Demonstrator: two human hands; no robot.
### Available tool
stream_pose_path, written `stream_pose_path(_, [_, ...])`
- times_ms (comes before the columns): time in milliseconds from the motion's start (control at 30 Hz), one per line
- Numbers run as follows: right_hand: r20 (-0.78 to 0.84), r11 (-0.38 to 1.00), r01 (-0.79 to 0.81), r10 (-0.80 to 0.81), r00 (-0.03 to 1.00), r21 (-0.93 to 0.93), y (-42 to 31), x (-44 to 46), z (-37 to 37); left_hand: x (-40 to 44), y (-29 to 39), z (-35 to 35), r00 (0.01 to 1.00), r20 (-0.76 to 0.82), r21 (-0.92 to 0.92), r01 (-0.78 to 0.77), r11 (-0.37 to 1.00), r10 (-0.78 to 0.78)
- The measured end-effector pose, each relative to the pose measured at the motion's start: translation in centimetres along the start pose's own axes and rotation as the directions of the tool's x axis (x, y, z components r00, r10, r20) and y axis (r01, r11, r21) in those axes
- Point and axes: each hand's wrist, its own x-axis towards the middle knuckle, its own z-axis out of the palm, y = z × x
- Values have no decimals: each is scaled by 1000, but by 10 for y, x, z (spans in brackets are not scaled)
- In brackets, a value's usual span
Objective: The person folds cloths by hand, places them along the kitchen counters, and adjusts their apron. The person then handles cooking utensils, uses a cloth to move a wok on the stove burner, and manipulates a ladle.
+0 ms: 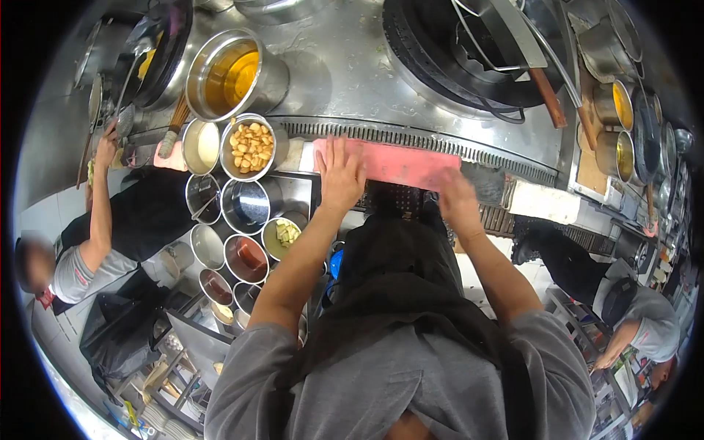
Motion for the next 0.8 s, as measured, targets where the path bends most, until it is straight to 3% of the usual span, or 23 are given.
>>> stream_pose_path(67, [64,1000,8,-6,998,-27,-6,-2,6,-7,-8,26,997,45,-40,60,997,-59])
stream_pose_path(133, [125,999,22,-16,992,-48,-5,-1,14,-11,-19,35,990,57,79,124,989,-128])
stream_pose_path(333, [175,989,74,-51,983,-127,1,-2,14,-12,-20,39,986,94,157,124,980,-140])
stream_pose_path(433, [174,993,117,-111,978,-24,7,-3,-7,-9,-14,35,975,131,147,162,976,-181])
stream_pose_path(467, [172,999,14,-22,985,52,9,-6,-16,-8,-8,31,973,116,154,181,971,-200])
stream_pose_path(500, [175,988,-86,63,983,129,11,-8,-26,-5,2,26,981,85,118,163,980,-174])
stream_pose_path(600, [133,972,-126,101,986,198,35,-18,-51,-1,32,27,997,53,1,60,998,-60])
stream_pose_path(667, [65,982,-120,112,992,144,49,-29,-65,-2,52,36,999,38,-72,-29,997,31])
stream_pose_path(733, [113,988,-107,95,989,109,72,-40,-72,-3,77,39,943,326,-123,-32,992,71])
stream_pose_path(767, [94,991,-88,79,992,99,79,-48,-79,-2,87,36,951,300,-120,-38,992,73])
stream_pose_path(800, [155,988,-139,126,980,74,85,-53,-88,5,95,29,922,388,-84,27,996,8])
